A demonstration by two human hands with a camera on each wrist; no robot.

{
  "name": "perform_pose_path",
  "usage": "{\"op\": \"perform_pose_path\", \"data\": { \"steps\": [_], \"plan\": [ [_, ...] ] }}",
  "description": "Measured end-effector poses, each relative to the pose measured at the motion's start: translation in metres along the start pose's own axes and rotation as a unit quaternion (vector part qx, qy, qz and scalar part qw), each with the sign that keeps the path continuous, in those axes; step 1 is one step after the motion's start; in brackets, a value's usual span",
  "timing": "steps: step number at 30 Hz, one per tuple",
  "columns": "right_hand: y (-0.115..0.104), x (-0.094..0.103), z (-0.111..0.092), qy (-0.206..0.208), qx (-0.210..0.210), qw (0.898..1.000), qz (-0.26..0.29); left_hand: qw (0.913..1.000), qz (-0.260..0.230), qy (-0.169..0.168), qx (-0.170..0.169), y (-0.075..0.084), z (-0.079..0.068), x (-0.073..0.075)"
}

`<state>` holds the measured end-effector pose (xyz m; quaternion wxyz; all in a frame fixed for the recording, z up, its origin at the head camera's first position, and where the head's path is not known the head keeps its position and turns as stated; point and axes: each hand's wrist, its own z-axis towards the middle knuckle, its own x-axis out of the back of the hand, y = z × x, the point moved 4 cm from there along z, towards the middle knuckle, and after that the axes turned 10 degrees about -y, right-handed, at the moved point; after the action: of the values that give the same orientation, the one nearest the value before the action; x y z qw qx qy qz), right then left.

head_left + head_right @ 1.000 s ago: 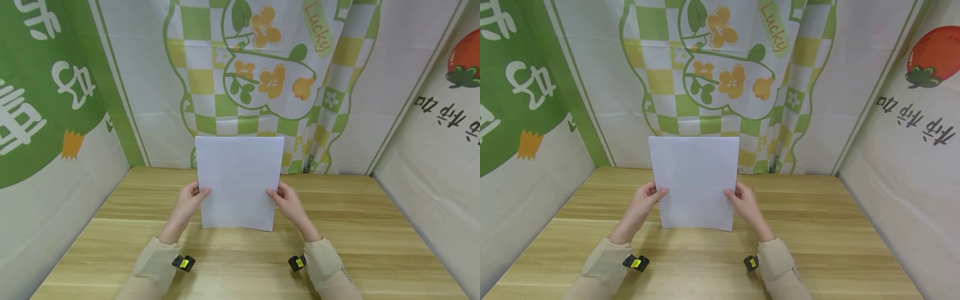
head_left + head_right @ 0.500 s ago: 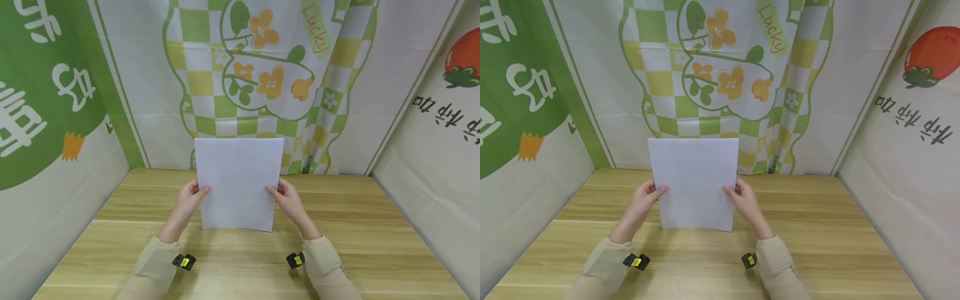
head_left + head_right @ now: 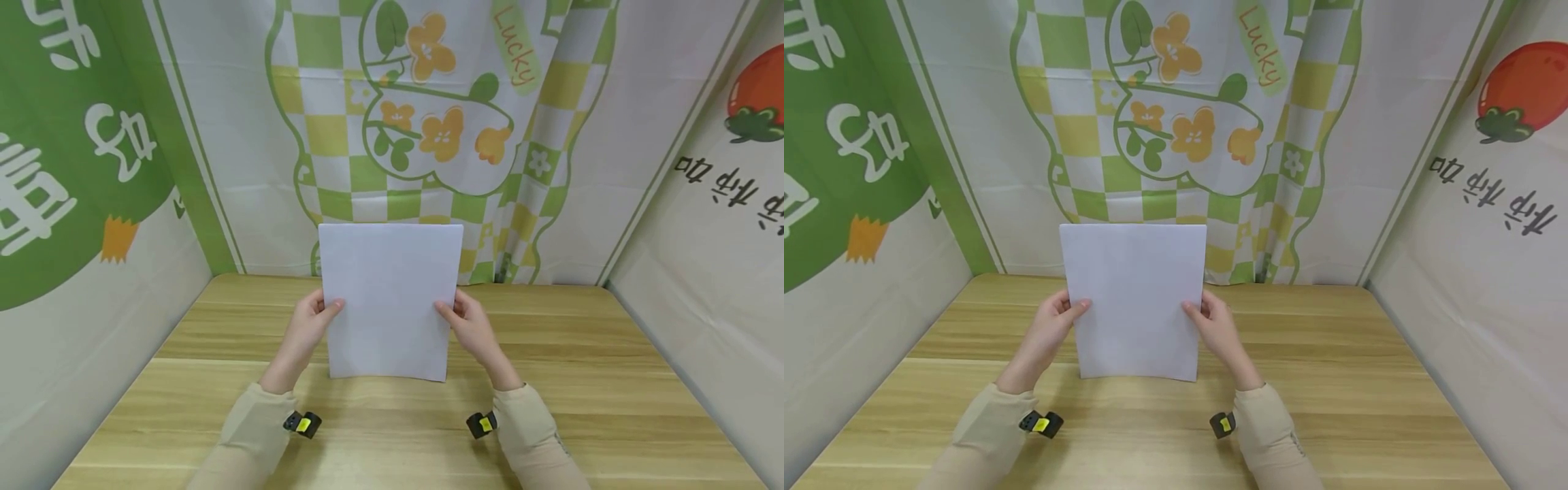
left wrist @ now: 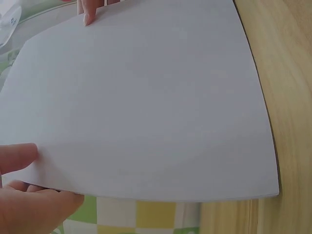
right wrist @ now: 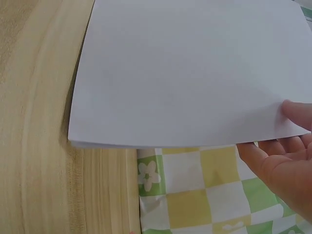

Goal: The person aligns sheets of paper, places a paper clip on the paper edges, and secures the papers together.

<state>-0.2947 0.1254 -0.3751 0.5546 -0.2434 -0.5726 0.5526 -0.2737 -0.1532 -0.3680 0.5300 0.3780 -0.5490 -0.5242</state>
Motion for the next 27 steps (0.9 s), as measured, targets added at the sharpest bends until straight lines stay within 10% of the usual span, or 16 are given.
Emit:
{"op": "perform_pose_path", "data": {
  "steps": [27],
  "plan": [
    [-0.014, 0.007, 0.004, 0.052, 0.026, 0.998, 0.030, 0.9992, -0.014, -0.006, -0.038, 0.015, 0.005, -0.004]
  ]
}}
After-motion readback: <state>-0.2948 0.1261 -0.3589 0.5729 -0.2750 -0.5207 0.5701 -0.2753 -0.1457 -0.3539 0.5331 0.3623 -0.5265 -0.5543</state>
